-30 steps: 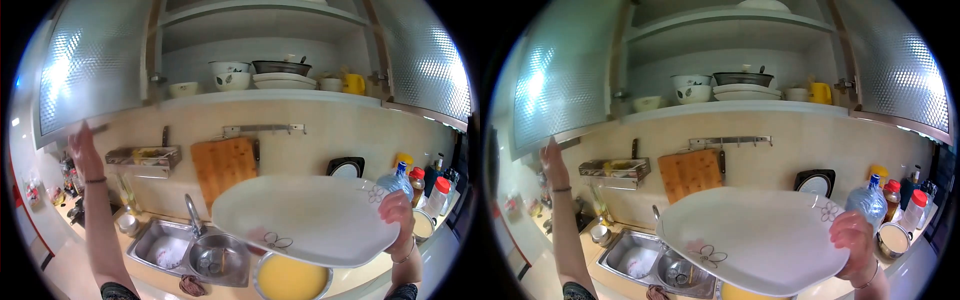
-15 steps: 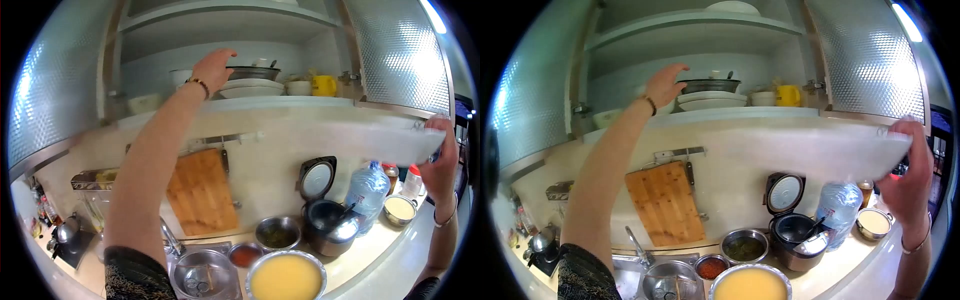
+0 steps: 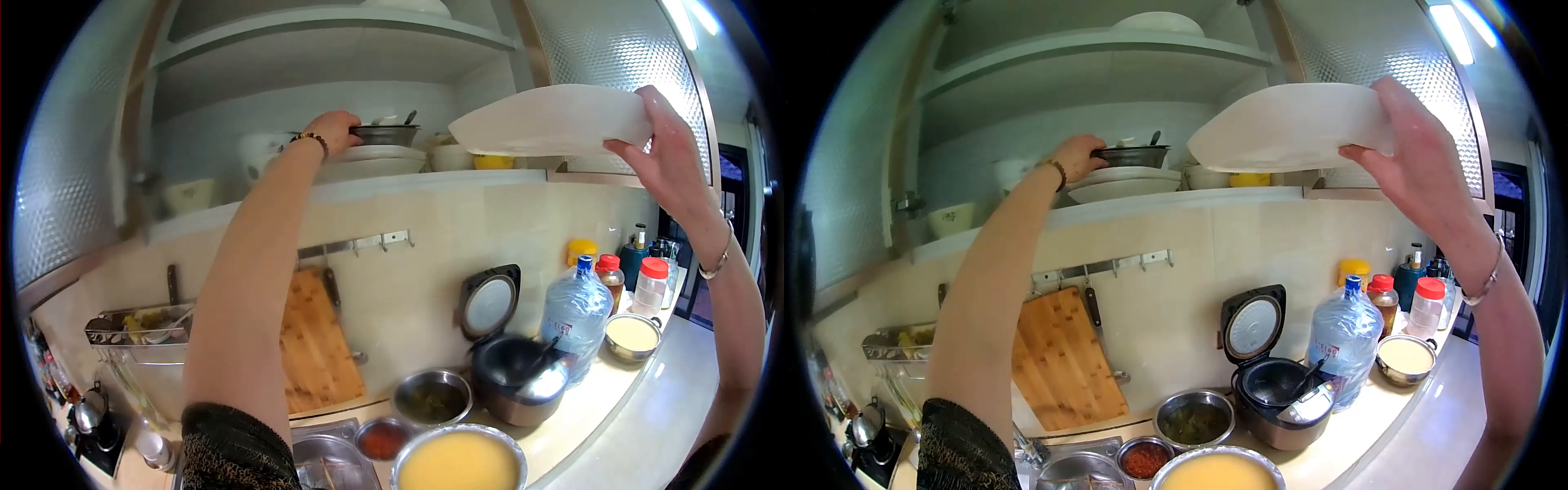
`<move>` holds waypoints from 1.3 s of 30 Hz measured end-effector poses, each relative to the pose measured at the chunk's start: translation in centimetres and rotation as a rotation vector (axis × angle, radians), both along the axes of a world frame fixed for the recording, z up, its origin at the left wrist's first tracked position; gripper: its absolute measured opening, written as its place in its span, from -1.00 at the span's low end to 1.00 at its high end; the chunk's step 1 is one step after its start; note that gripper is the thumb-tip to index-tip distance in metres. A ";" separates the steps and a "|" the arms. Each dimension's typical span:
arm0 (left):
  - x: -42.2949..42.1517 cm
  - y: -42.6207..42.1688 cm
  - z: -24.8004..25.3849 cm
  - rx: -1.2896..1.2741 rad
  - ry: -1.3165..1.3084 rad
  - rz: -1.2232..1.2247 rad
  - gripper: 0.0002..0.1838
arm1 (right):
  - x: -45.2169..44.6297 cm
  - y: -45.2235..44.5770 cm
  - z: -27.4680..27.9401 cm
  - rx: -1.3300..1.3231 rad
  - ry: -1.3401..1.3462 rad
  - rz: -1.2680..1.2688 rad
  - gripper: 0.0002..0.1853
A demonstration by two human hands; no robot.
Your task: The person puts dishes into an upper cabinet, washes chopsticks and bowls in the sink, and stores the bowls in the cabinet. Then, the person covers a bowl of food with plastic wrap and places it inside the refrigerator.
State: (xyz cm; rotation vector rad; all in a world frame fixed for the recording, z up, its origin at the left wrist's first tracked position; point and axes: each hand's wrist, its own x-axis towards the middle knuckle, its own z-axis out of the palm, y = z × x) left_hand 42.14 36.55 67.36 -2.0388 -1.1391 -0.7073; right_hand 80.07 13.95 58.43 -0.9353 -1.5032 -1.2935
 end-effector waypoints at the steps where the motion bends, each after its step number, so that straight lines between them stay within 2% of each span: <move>1: 0.0 0.1 0.0 0.018 -0.017 -0.002 -0.75 | -0.2 0.4 0.1 -0.021 0.014 -0.001 -0.60; 3: 0.0 0.3 0.1 0.030 -0.029 -0.003 -0.75 | -0.7 1.4 0.1 -0.048 0.033 -0.001 -0.59; 5: 0.4 -0.3 0.4 -0.111 -0.145 0.026 -0.74 | -1.0 2.3 0.2 -0.011 0.018 0.026 -0.58; 8: 0.1 0.6 0.7 -0.018 -0.130 -0.070 -0.76 | -1.8 2.8 0.6 -0.058 0.036 -0.005 -0.57; 12: 0.4 0.2 1.9 -0.067 -0.175 -0.052 -0.77 | -3.2 4.4 1.5 -0.015 -0.021 -0.019 -0.57; 14: 0.5 0.4 2.3 -0.234 -0.522 -0.258 -0.77 | -3.9 5.4 2.0 0.022 -0.039 -0.023 -0.58; 21: 0.9 0.6 1.7 -0.139 -0.586 -0.307 -0.78 | -5.7 8.4 3.5 0.088 -0.065 0.000 -0.59; 23: 0.7 1.4 1.7 -0.047 -0.619 -0.340 -0.76 | -6.2 8.9 3.7 0.019 -0.027 -0.041 -0.60; 30: 0.3 2.8 2.7 0.147 -0.531 -0.265 -0.75 | -7.2 11.0 3.7 0.032 -0.019 -0.050 -0.60; 32: 0.6 1.7 2.0 0.187 -0.374 -0.217 -0.77 | -7.7 10.9 3.2 -0.003 -0.028 -0.084 -0.60; 33: 0.3 2.0 1.6 0.188 -0.376 -0.210 -0.77 | -7.7 11.1 2.9 -0.003 -0.031 -0.077 -0.60; 35: 0.3 2.5 1.1 0.451 -0.260 -0.274 -0.80 | -7.4 11.3 2.3 -0.014 -0.032 -0.059 -0.60; 39: 0.4 1.3 0.4 0.390 -0.280 -0.250 -0.80 | -7.4 10.9 1.5 -0.032 -0.036 0.003 -0.61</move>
